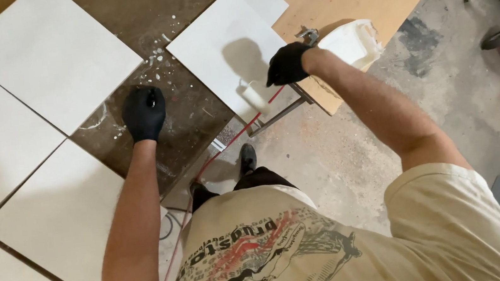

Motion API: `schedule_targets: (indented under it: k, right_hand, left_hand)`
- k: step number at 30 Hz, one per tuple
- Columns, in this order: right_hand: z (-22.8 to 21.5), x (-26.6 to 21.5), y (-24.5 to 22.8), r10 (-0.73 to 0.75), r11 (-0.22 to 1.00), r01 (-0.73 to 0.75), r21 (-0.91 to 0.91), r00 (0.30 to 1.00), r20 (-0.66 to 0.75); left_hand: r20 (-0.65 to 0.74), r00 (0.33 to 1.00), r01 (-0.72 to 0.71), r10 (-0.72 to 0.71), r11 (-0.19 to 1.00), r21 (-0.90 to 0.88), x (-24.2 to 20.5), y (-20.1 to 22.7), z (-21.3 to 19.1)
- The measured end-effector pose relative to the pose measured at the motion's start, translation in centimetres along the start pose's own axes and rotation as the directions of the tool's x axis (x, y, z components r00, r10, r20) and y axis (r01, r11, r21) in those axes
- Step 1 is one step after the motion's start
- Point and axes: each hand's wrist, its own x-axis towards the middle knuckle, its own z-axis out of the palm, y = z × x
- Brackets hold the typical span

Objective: The person paints white rectangular panels using a small roller and a paint tray. They repeatedly roll the roller in the tray to load paint, then apply it to the panels laid out on a workbench. The person moves the panels to different positions on the bench to continue painting.

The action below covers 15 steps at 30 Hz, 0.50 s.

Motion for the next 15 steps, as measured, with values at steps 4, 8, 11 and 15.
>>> schedule_targets:
  k: [4,8,11,15]
  right_hand:
    - [0.2,1.4,-1.8,-0.103,0.989,0.104,-0.103,0.995,0.019]
    - [-0.9,0.0,-1.7,-0.104,0.983,0.109,-0.151,0.994,0.041]
    - [-0.9,-0.2,-1.2,-0.053,0.997,0.054,-0.059,0.998,0.018]
    - [0.6,2.7,-3.0,-0.191,0.98,0.189,-0.057,0.981,-0.038]
  left_hand:
    - [-0.011,1.0,-0.012,0.012,1.0,-0.011,0.3,0.6,-0.9]
    - [0.002,1.0,-0.001,0.001,0.999,-0.048,0.3,0.3,-0.4]
    - [-0.003,1.0,-0.004,0.004,0.999,-0.035,-0.4,-0.2,-0.2]
    - [0.063,0.998,0.005,-0.003,0.999,-0.032,0.6,1.1,-1.6]
